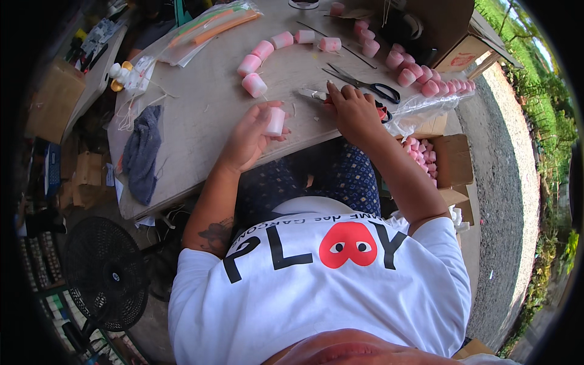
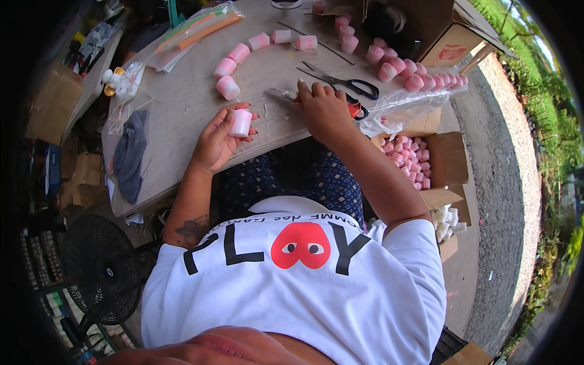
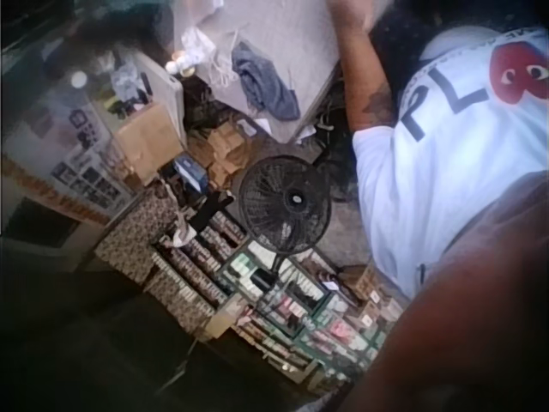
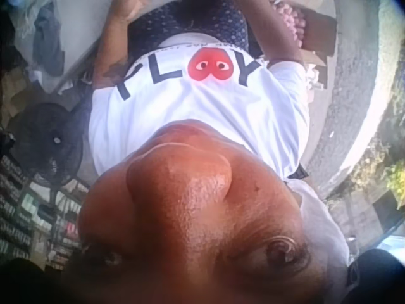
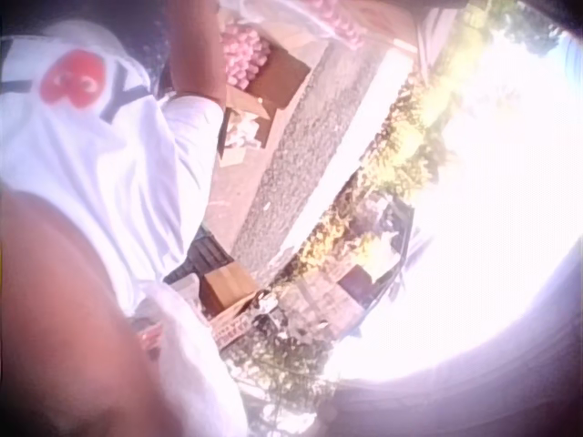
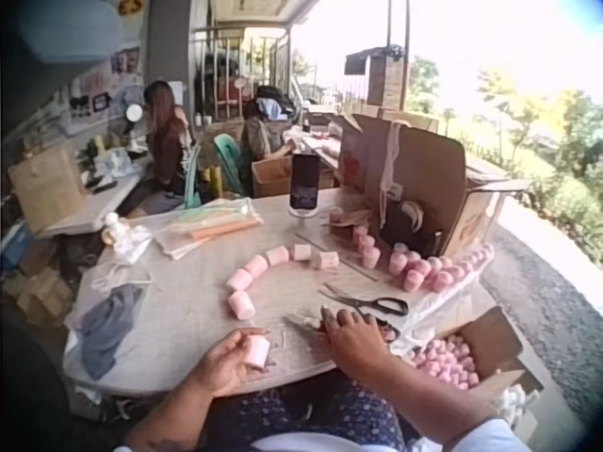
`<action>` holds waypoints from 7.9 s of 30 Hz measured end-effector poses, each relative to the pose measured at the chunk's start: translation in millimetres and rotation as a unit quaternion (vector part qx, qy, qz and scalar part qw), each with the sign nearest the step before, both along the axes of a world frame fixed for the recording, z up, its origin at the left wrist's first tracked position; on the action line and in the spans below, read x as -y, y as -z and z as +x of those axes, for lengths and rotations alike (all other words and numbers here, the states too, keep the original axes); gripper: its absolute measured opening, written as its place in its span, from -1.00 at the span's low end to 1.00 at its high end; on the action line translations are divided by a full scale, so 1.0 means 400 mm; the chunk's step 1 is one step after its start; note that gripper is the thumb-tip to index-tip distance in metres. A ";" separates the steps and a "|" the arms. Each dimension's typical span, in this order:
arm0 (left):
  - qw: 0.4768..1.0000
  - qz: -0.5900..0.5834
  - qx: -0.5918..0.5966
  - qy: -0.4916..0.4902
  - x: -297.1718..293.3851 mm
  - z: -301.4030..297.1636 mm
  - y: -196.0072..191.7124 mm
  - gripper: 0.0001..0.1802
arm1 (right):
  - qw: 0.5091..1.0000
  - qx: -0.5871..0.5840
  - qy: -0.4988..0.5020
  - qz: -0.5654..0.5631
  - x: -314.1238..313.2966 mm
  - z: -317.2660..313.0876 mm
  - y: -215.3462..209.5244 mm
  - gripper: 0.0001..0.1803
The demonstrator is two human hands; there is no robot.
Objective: The person threads pink cylindrical foam pieces onto a thin wire, ties the wire to secure the pieces, and uses scissors to trim the excess wire. The person repeats this process to create a string of foam pieces.
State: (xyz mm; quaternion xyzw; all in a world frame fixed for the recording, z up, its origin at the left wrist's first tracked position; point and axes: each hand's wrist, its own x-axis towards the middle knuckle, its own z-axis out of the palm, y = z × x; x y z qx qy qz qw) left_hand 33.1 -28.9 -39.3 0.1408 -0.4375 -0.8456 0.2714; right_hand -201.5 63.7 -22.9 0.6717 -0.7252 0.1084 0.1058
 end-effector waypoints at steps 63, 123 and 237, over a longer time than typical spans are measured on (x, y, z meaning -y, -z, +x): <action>0.984 -0.065 0.087 -0.140 -0.017 0.051 -0.055 -0.36 | 0.968 0.232 0.080 -0.058 -0.065 0.002 0.003 -0.55; 0.873 -0.457 0.139 -0.102 -0.072 0.137 -0.059 -0.93 | 0.973 0.013 -0.229 -0.032 0.307 0.118 -0.058 -0.47; 0.912 -0.367 0.010 -0.181 -0.138 -0.140 -0.018 -0.87 | 0.680 0.723 -0.121 0.017 -0.154 0.111 -0.094 -0.77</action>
